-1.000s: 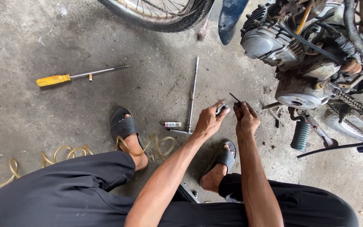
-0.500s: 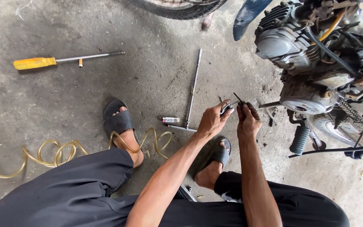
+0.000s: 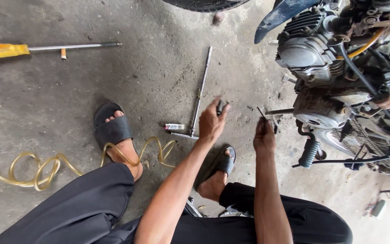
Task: The person is using tools to remove bolts from the engine area and then works on electrical components and wiring on a motorcycle.
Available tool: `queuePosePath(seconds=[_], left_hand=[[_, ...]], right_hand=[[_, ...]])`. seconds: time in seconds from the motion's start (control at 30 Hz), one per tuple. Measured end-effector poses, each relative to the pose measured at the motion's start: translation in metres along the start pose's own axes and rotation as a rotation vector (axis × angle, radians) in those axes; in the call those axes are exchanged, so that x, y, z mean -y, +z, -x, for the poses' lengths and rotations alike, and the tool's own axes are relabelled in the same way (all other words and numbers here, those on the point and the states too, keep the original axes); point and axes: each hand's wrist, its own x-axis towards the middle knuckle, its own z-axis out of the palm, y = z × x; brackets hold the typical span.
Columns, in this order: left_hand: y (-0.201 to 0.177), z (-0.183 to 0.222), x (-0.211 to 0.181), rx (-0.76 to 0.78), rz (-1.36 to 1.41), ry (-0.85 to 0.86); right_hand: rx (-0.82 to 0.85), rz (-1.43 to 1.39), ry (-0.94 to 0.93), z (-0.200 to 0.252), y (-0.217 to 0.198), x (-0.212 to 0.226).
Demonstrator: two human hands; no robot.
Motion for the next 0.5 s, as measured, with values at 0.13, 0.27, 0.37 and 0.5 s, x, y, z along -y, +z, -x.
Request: queuePosePath(seconds=[0.13, 0.27, 0.37, 0.5], left_hand=[[-0.005, -0.022, 0.035, -0.145, -0.009, -0.097], [-0.009, -0.023, 0.03, -0.155, 0.028, -0.128], [0.004, -0.023, 0.043, -0.137, 0.046, -0.143], [0.002, -0.016, 0.038, -0.1, 0.02, -0.14]], right_hand=[[-0.161, -0.334, 0.082, 0.007, -0.022, 0.041], [-0.124, -0.583, 0.045, 0.012, -0.034, 0.051], [-0.063, -0.561, 0.027, 0.006, -0.035, 0.052], [-0.05, -0.606, 0.005, -0.024, -0.042, 0.053]])
